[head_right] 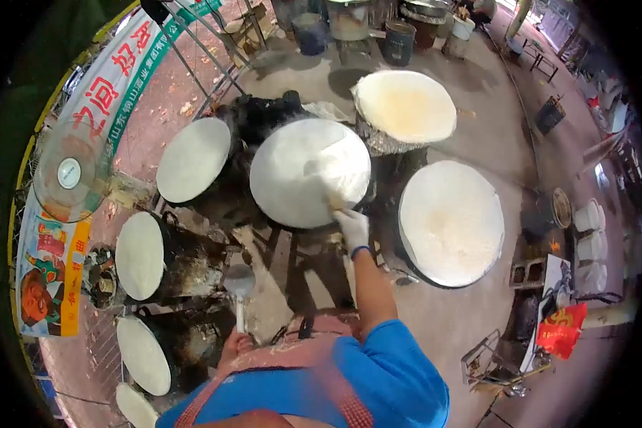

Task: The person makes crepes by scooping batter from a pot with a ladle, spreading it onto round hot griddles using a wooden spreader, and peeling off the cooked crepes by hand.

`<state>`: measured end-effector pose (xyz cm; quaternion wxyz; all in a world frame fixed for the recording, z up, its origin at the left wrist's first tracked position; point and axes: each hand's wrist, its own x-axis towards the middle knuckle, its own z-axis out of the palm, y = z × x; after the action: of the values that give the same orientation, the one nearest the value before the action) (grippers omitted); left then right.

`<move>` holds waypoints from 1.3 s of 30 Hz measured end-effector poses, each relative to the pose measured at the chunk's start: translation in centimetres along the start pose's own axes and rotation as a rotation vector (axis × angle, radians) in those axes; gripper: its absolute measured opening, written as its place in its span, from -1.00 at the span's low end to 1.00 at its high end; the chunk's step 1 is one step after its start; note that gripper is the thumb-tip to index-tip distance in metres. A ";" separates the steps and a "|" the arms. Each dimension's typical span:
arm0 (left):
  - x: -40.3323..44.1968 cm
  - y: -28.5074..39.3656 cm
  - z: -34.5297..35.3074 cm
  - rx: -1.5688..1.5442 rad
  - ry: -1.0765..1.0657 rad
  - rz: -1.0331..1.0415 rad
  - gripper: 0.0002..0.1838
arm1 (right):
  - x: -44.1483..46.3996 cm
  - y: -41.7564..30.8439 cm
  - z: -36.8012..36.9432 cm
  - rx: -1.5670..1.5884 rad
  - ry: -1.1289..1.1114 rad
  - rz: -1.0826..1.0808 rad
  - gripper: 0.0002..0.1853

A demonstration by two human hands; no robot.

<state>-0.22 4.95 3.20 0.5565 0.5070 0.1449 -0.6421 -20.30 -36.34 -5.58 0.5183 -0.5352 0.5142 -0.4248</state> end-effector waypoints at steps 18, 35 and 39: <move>2.5 6.9 -5.0 -0.358 -0.127 -0.151 -0.80 | 2.4 -4.3 -5.2 -0.746 0.222 0.050 -0.68; 15.5 15.4 20.5 0.179 -0.159 0.165 -0.79 | -7.7 -3.9 -8.8 -1.122 0.079 0.065 -0.69; 18.2 11.4 23.7 0.165 -0.179 0.154 -0.70 | -11.5 -0.3 -4.0 -1.129 -0.023 -0.175 -0.70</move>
<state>0.41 -27.05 3.27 0.5711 0.5014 0.0018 -0.6499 -25.44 -25.40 -4.02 0.1205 -0.7744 0.6094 -0.1200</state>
